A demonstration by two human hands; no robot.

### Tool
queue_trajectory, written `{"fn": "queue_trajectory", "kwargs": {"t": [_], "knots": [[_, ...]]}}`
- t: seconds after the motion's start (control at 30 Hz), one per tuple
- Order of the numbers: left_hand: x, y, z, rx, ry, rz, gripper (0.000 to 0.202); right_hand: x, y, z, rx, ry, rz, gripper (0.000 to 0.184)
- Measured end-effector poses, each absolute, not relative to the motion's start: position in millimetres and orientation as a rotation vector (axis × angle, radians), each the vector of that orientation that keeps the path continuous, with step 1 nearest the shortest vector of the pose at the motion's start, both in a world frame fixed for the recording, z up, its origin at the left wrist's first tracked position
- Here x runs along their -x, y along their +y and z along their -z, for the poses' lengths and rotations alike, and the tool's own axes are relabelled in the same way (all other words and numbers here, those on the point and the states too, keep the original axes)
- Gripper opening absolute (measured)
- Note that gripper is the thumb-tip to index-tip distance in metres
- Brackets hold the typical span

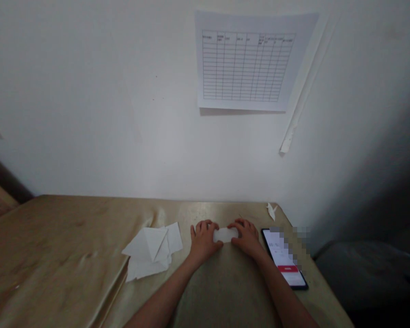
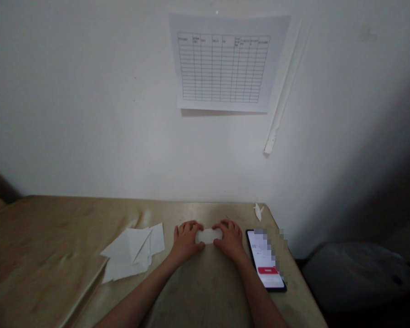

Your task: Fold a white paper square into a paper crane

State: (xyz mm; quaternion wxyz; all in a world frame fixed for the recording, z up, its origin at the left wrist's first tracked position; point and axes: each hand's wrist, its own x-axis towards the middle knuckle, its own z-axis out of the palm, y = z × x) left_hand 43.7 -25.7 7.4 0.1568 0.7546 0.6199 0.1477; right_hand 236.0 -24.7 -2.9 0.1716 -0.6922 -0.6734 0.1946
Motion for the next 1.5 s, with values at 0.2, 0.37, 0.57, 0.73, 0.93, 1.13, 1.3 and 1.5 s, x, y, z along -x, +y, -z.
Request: {"fn": "queue_trajectory", "kwargs": {"t": [0.2,0.37,0.57,0.73,0.93,1.13,1.3,1.5], "knots": [[-32,-20,-9,-2.179,1.692,-0.370,0.053,-242,-23,6,1.957,-1.911,-0.543,0.054],[-26,-20,-15,-2.200,1.664,-0.340,0.057,-251,-20,8,1.939,-1.913,-0.540,0.056],[-17,-19,-14,-2.242,1.619,-0.350,0.057,-258,-19,14,1.862,-1.915,-0.544,0.054],[-17,-20,-13,-2.230,1.619,-0.397,0.041,-257,-21,17,1.816,-1.878,-0.532,0.041],[-33,-31,-12,-2.264,1.716,-0.458,0.040,-247,-30,8,1.845,-1.882,-0.488,0.039],[-49,-34,-1,-2.298,1.753,-0.530,0.040,-237,-31,7,1.917,-1.888,-0.433,0.048],[-54,-34,-1,-2.268,1.787,-0.539,0.042,-232,-29,10,1.982,-1.886,-0.386,0.049],[-53,-33,-2,-2.229,1.804,-0.537,0.044,-231,-26,10,1.989,-1.839,-0.429,0.045]]}}
